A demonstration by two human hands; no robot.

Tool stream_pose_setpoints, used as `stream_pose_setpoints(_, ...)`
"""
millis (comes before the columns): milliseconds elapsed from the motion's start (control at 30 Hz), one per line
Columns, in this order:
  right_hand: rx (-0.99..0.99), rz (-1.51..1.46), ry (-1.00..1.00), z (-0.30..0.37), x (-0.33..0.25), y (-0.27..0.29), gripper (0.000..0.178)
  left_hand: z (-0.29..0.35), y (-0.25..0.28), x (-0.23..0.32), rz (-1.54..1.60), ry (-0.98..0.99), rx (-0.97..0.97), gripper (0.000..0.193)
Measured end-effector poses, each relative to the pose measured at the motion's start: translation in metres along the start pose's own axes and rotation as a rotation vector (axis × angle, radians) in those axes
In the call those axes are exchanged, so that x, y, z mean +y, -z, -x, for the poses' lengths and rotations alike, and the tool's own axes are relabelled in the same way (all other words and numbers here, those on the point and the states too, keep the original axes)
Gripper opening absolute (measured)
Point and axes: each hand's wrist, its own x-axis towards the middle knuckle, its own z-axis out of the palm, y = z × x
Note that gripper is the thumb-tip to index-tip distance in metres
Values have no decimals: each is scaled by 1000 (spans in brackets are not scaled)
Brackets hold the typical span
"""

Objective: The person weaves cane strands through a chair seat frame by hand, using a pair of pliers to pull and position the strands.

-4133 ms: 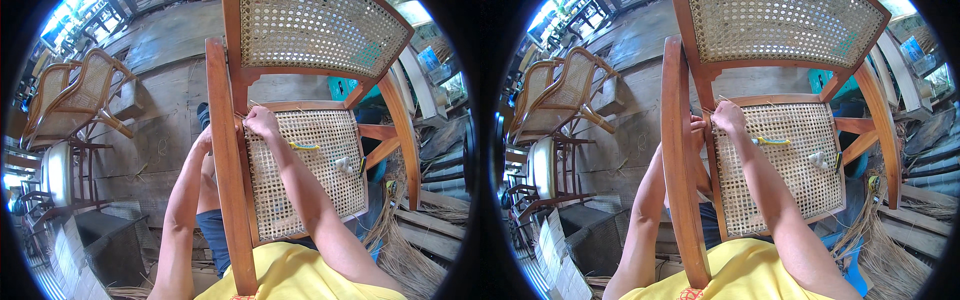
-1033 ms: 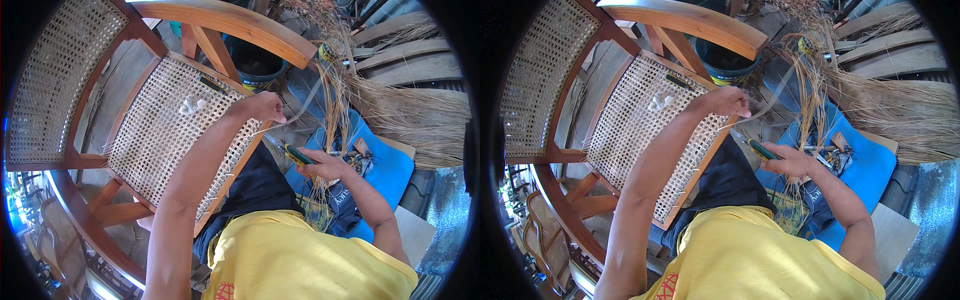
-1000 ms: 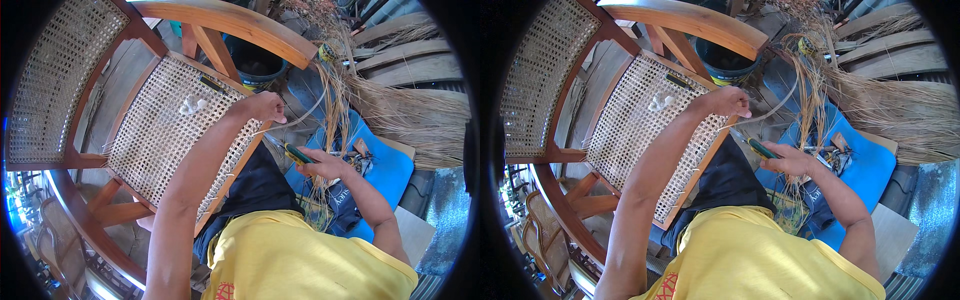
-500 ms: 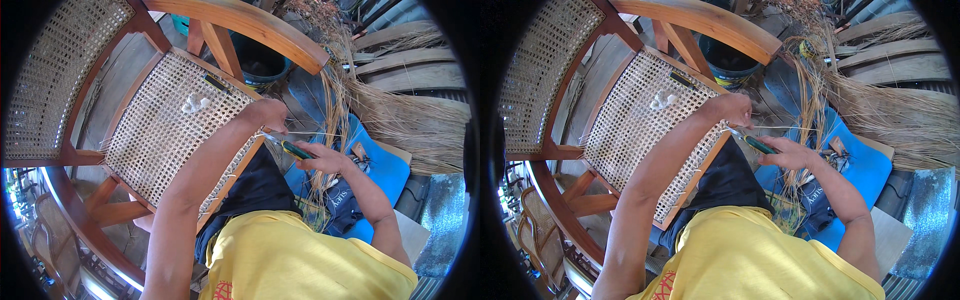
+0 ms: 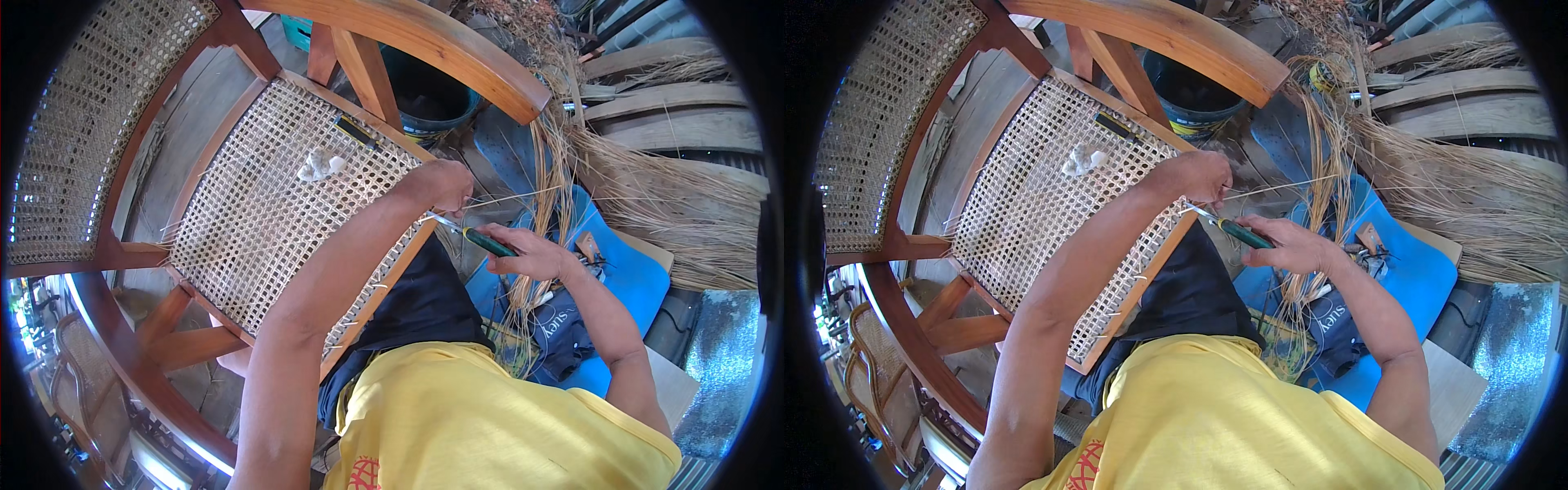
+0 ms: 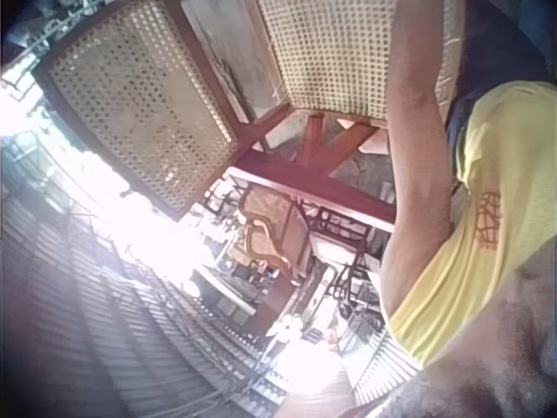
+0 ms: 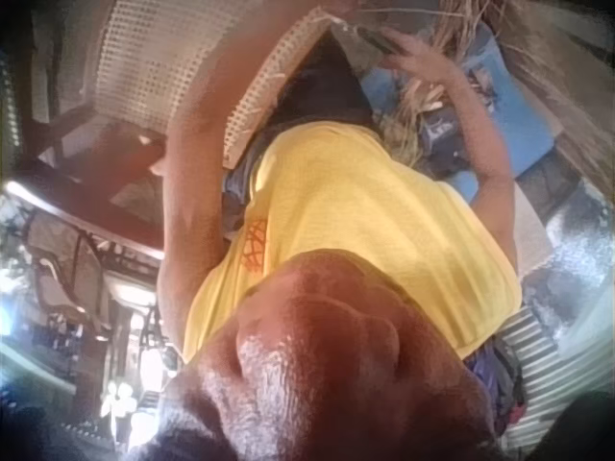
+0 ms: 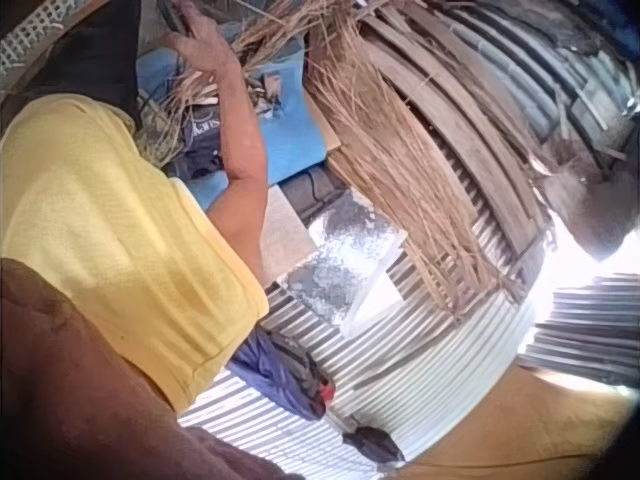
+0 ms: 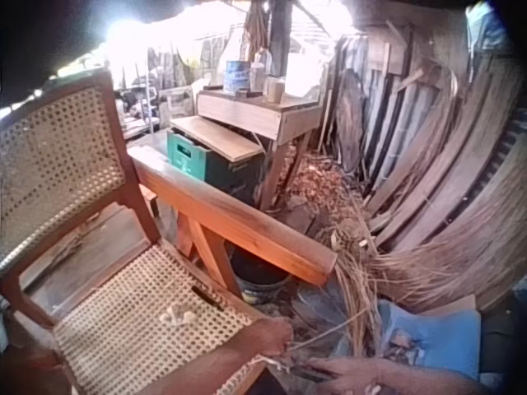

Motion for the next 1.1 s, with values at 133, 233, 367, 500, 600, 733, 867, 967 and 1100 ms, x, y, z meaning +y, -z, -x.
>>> stream_pose_setpoints(133, -37, 22, -65, 8, -14, 7, 75, 6, 2, -1, 113, -22, 58, 14)
stream_pose_setpoints(233, -291, -177, -15, 37, -35, 7, 74, 24, 12, -12, 380, -27, 172, 17)
stream_pose_setpoints(367, -414, -594, 279, 48, -68, -18, 74, 74, 12, -43, 798, 35, 422, 29)
stream_pose_setpoints(500, 149, -127, 747, -18, -113, -39, 83, 122, -36, -28, 1241, 281, 536, 30)
stream_pose_setpoints(600, 345, 191, 718, -104, -154, -64, 85, 177, -95, 19, 883, 374, 916, 31)
stream_pose_setpoints(733, 348, 672, 709, -204, -187, -107, 90, 241, -131, 61, 1228, 652, 482, 32)
stream_pose_setpoints(867, 433, 1005, 672, -257, -192, -137, 82, 283, -159, 97, 1153, 659, 571, 23)
stream_pose_setpoints(967, 655, 820, 749, -237, -182, -150, 82, 308, -168, 97, 1226, 720, 702, 24)
stream_pose_setpoints(1100, 107, 292, 539, -140, -142, -147, 83, 322, -155, 79, 1172, 753, 863, 21)
